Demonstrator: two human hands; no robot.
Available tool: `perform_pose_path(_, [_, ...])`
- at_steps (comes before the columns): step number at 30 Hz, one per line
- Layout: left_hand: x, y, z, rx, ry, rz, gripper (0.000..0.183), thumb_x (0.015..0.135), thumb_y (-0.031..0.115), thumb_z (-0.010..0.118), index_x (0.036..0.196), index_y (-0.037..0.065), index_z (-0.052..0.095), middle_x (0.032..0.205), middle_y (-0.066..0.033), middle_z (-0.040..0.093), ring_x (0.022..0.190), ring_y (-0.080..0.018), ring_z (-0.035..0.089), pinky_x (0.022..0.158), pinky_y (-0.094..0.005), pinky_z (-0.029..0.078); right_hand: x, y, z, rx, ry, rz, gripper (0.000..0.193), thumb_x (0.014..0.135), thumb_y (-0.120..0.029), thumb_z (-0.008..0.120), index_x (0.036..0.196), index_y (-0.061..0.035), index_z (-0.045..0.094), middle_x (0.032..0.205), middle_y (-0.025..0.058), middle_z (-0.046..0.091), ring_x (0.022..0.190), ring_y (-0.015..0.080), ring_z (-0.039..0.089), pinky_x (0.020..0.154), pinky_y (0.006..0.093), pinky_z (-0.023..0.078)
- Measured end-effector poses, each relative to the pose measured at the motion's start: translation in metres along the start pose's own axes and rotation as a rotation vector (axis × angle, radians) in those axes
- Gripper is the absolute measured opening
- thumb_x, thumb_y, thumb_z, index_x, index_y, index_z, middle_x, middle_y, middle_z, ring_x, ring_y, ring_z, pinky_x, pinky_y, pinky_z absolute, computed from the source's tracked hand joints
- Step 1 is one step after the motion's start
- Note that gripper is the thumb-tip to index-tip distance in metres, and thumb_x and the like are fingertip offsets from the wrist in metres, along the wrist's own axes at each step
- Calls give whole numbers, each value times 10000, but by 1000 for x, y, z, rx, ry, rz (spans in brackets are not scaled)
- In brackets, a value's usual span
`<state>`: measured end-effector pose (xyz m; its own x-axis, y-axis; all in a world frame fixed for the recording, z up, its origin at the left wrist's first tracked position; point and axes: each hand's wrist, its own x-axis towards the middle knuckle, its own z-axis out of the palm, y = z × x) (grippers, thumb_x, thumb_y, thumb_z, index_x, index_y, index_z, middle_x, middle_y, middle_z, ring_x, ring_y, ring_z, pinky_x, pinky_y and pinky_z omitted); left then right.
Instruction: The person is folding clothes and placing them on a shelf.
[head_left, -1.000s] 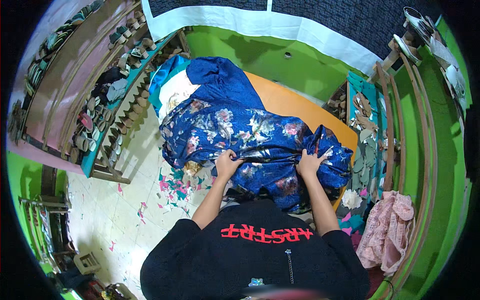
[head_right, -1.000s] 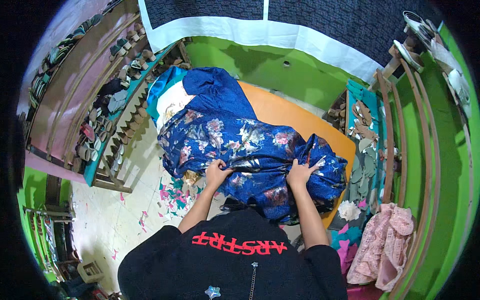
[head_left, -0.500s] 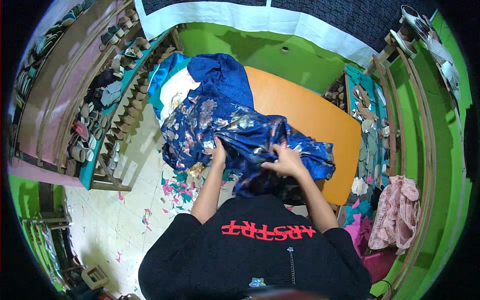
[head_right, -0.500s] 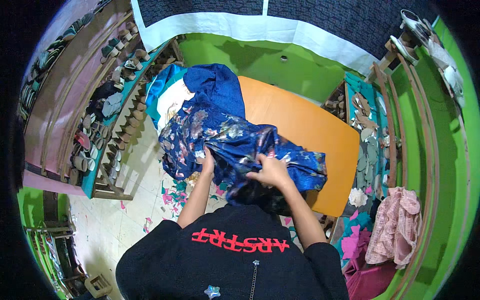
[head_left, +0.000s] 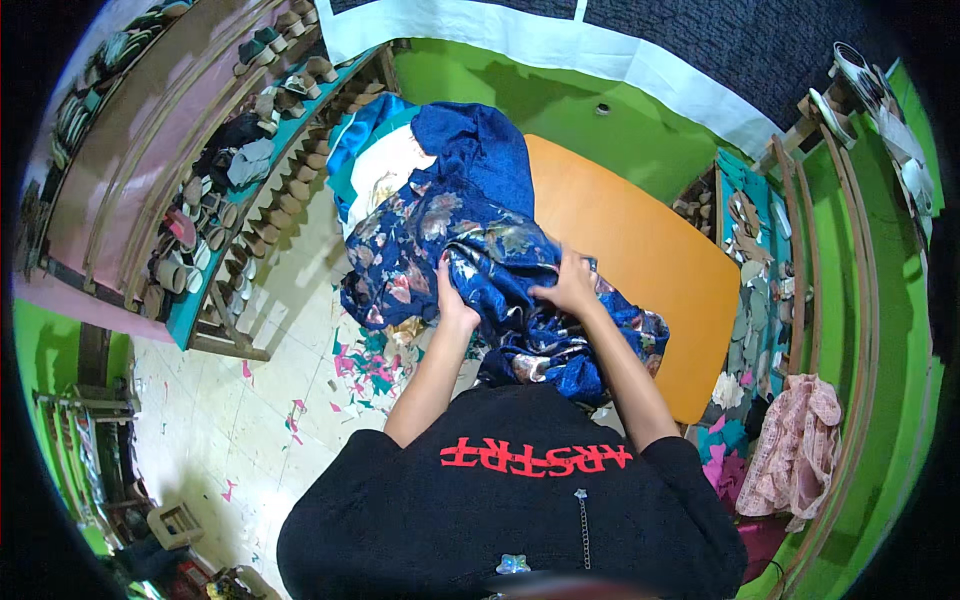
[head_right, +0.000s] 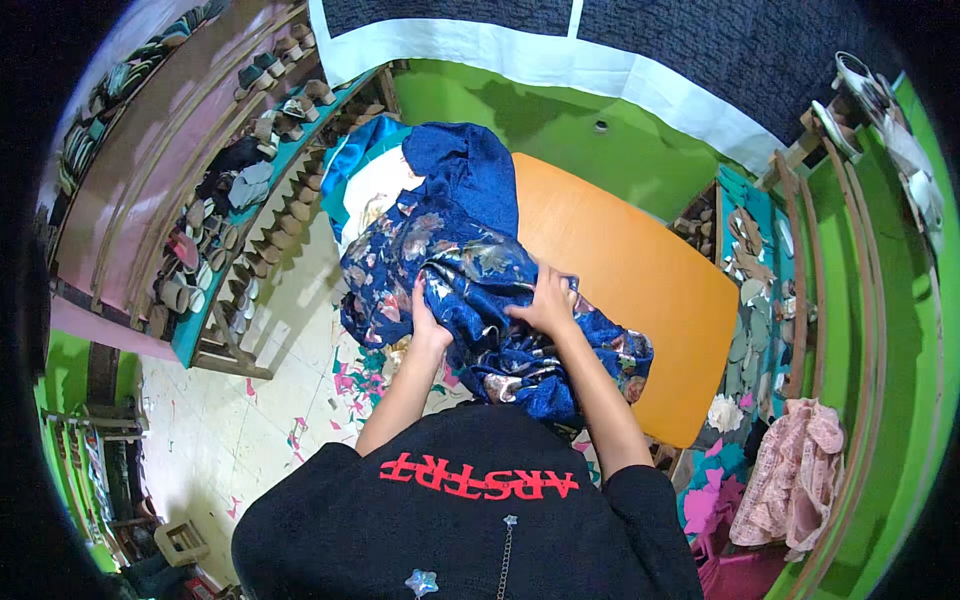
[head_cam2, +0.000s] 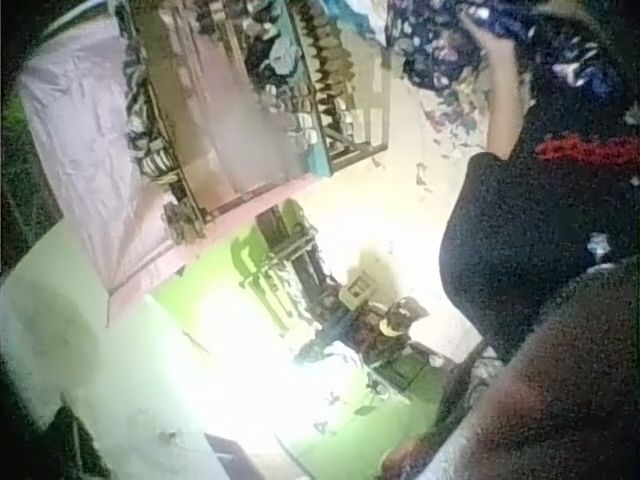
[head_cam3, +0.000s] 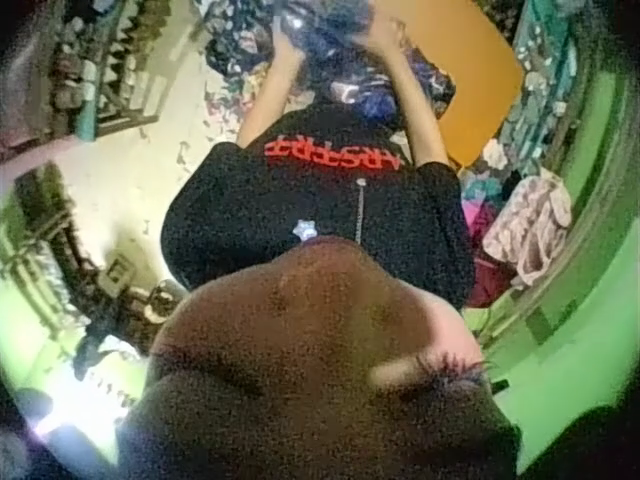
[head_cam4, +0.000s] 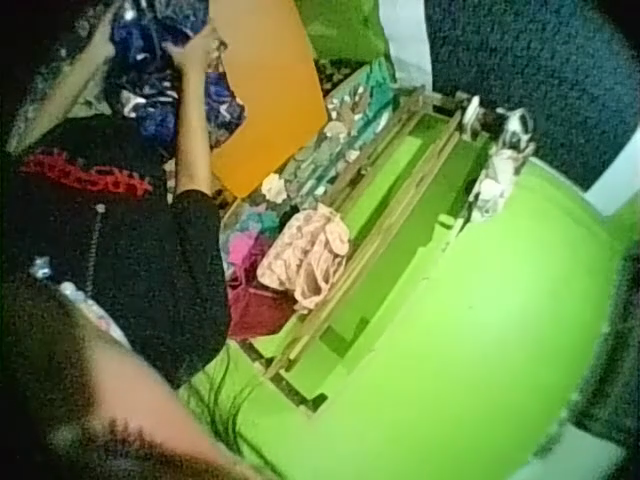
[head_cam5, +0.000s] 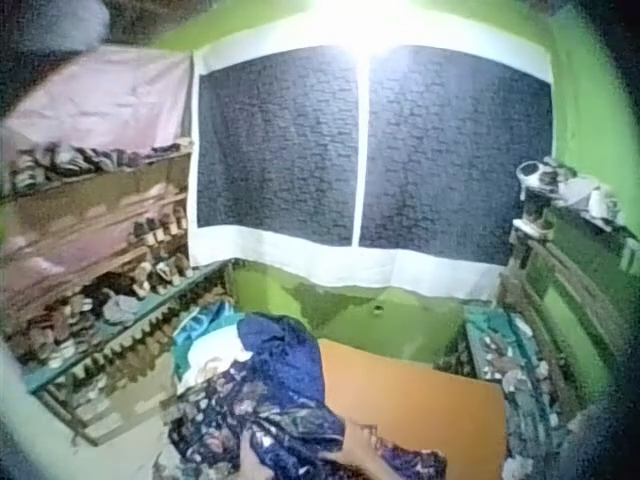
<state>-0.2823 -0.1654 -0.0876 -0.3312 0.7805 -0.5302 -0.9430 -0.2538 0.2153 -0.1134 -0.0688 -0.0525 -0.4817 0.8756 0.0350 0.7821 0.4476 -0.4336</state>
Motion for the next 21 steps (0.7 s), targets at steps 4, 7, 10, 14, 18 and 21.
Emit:
perform_pose_path(4, [0,37,-5,-15,124,47,221,770,297,522,875,108,565,935,-96,582,867,-273,546,812,-472,412,-3,11,16,-34,-101,-63,423,582,-340,712,907,-105,579,866,100,587,927,275,505,834,497,293])
perform_pose_path(7, [10,87,-31,164,207,470,199,765,167,483,942,84,518,898,-79,560,817,-233,550,772,-367,448,-12,-12,-7,-1,135,-75,320,590,-288,706,826,-112,581,819,92,585,864,266,501,844,499,262])
perform_pose_path(10, [11,95,-20,442,179,648,268,747,24,429,1008,50,481,923,-58,540,820,-187,530,748,-311,432,-7,-1,-8,-45,299,-175,281,592,-264,704,765,-94,562,756,104,546,819,262,489,823,487,250])
perform_pose_path(14, [15,75,-8,475,294,604,350,765,-30,381,1100,68,382,997,-62,487,861,-171,507,771,-294,421,10,7,-14,264,35,-273,300,603,-204,716,724,-49,489,672,60,474,700,181,479,698,345,364])
perform_pose_path(18, [37,79,-64,217,114,225,354,870,308,316,1127,86,418,1084,-100,485,987,-237,488,859,-404,397,1,-29,-20,663,-548,-378,325,664,-236,692,699,-53,426,597,-11,426,617,95,414,560,257,369])
perform_pose_path(21, [-11,60,-10,294,-186,-50,683,812,590,177,1174,68,426,1140,-104,489,1031,-281,474,891,-443,364,-5,-41,-14,615,-768,-440,345,714,-341,633,695,-60,434,630,-5,440,615,99,408,578,265,362])
